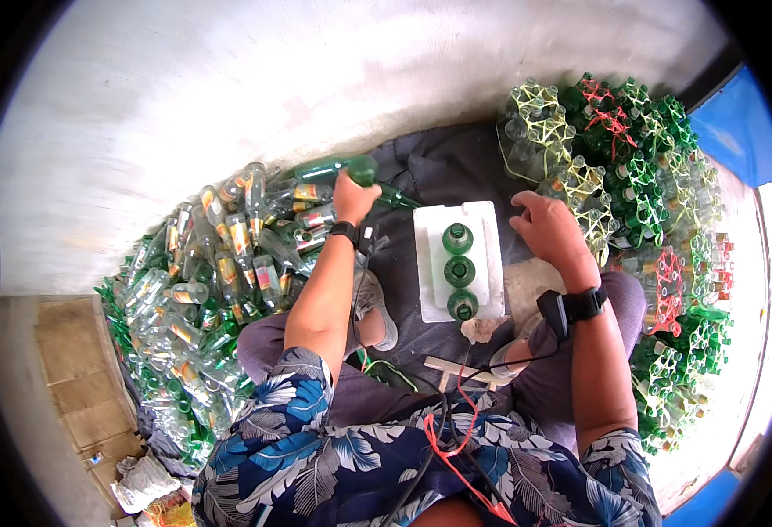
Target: The person sits on the floor and unties a bundle of green glass bottles. They then pick up individual bottles from a large pile and place them into a white plastic crate, repeating the process to fill the crate.
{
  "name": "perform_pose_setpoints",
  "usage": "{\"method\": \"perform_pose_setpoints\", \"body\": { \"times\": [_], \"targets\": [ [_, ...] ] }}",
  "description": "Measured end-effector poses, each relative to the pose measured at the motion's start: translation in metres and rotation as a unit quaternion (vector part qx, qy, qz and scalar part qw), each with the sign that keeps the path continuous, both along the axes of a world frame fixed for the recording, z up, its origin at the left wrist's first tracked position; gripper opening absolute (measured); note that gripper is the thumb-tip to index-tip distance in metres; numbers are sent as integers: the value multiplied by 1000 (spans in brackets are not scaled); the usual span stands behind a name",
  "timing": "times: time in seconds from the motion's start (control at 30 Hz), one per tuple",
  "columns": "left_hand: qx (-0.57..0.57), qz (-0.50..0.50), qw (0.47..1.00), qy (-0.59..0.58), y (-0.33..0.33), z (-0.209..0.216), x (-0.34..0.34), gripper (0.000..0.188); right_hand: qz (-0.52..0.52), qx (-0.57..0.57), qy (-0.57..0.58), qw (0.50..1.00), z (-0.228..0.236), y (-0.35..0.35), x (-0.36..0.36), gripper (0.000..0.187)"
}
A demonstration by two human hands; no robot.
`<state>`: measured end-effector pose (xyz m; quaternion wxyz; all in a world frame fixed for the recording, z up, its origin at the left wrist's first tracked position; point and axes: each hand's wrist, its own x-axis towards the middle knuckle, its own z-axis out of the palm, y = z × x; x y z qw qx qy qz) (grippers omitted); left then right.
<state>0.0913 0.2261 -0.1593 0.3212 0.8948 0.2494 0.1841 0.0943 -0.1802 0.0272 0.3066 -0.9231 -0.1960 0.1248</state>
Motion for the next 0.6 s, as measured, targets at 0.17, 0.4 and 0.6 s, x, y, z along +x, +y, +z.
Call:
{"method": "perform_pose_setpoints", "body": {
  "times": [0.17,0.4,0.6],
  "targets": [
    [-391,-24,900,-193,7,124,23,41,-33,72,-50,996,-5,2,5,29],
    [-581,-127,781,-191,-44,267,-12,37,-63,253,54,964,4,21,6,43],
    [-648,-177,723,-160,-96,274,-47,40,0,520,310,796,29,34,-15,56]
  ]
}}
